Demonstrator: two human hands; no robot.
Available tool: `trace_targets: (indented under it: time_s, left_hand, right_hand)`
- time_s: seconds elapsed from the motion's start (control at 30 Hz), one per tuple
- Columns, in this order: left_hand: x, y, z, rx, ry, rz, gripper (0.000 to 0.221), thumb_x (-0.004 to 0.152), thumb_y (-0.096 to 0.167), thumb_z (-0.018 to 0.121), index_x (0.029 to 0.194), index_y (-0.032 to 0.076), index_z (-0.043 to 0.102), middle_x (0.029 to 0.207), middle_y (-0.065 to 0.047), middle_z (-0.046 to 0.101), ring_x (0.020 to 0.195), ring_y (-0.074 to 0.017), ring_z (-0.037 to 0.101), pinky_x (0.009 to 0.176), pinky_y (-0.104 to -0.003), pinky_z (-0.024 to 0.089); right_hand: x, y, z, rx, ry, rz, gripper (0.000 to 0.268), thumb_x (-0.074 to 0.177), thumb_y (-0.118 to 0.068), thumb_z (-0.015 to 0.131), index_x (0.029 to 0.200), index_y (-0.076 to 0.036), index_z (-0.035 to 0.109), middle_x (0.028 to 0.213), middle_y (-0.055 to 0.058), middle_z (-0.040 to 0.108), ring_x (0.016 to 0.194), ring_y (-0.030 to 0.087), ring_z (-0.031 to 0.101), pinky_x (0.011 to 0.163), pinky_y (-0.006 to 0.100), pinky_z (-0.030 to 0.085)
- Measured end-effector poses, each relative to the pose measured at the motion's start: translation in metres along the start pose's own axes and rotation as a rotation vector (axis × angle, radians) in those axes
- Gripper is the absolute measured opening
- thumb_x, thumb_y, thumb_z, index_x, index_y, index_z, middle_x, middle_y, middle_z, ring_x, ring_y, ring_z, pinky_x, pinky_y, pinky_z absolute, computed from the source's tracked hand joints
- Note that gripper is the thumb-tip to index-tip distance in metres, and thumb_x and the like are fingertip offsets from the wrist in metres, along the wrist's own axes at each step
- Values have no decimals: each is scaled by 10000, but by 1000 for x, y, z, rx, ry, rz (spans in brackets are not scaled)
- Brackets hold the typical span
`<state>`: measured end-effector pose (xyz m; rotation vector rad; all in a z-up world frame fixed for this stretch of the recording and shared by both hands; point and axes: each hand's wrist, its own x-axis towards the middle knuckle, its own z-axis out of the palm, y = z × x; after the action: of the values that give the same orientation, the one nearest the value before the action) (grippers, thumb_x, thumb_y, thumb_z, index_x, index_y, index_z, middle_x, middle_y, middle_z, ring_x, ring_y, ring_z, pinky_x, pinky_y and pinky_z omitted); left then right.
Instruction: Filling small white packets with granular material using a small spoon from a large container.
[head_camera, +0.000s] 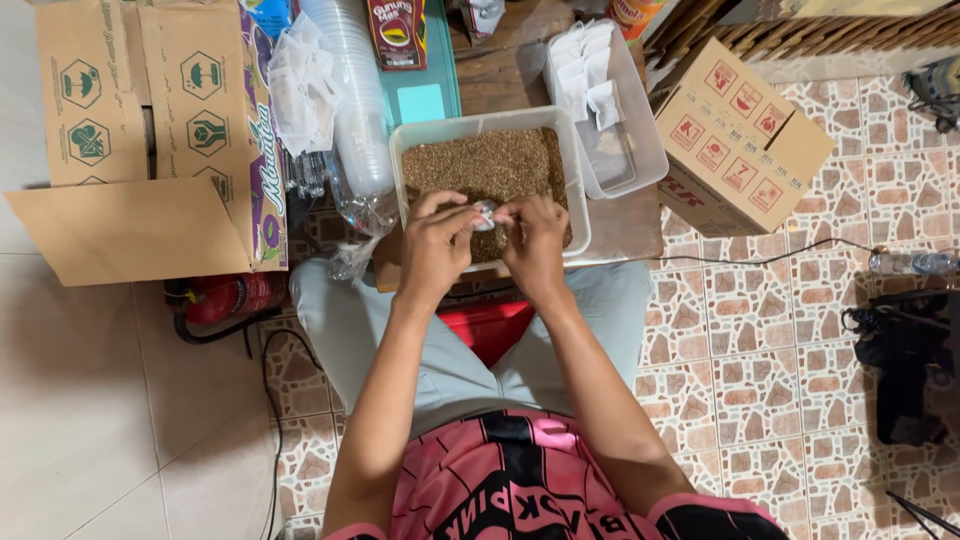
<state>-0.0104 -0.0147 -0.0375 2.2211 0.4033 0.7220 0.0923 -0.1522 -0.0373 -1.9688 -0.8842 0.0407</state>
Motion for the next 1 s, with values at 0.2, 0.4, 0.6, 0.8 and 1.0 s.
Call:
trace_targets:
  time_s: [0.2, 0.4, 0.6, 0.8, 1.0]
  left_hand:
    - [4, 10, 5, -24, 46, 31, 64, 921, 103, 765, 943, 70, 815, 937, -67, 802, 1080, -230, 664, 1098, -412, 413]
    - [8, 20, 2, 6, 11, 47, 61, 922, 96, 765, 942, 62, 812, 943, -72, 800, 1085, -221, 655, 1116, -407, 399]
    - [6, 16, 7, 3, 7, 30, 62, 926, 100, 756, 951, 75, 807, 932, -66, 798, 1081, -217, 649, 1145, -421, 364]
    - [6, 11, 7, 25, -10, 41, 69, 936, 113, 752, 953, 68, 802, 932, -78, 796, 1079, -220, 642, 1176, -418, 335]
    - [6, 7, 5, 24, 1, 39, 67, 932, 127, 761, 940, 79, 807, 924, -67, 798, 1083, -217, 651, 1183, -422, 324]
  right_hand:
    - [-6, 19, 2, -43, 29, -10, 41, 962, -135, 731, 953, -163, 703, 909, -26, 659, 921, 187, 571, 972, 431, 287]
    - [-8, 16, -5, -58, 25, 44, 56, 954, -106, 737, 937, -154, 714, 899, -26, 667, 923, 180, 567, 1002, 475, 257]
    - [-15, 22, -3, -150, 25, 13, 101, 937, -90, 740, 929, -179, 694, 906, -44, 665, 934, 179, 571, 979, 451, 237]
    - [-17, 48, 9, -103, 32, 63, 145, 940, -19, 709, 921, -162, 710, 893, -38, 666, 935, 187, 552, 978, 495, 233]
    - [-15, 41, 2, -142, 54, 42, 91, 946, -88, 741, 937, -172, 709, 880, -52, 663, 904, 168, 564, 971, 466, 225]
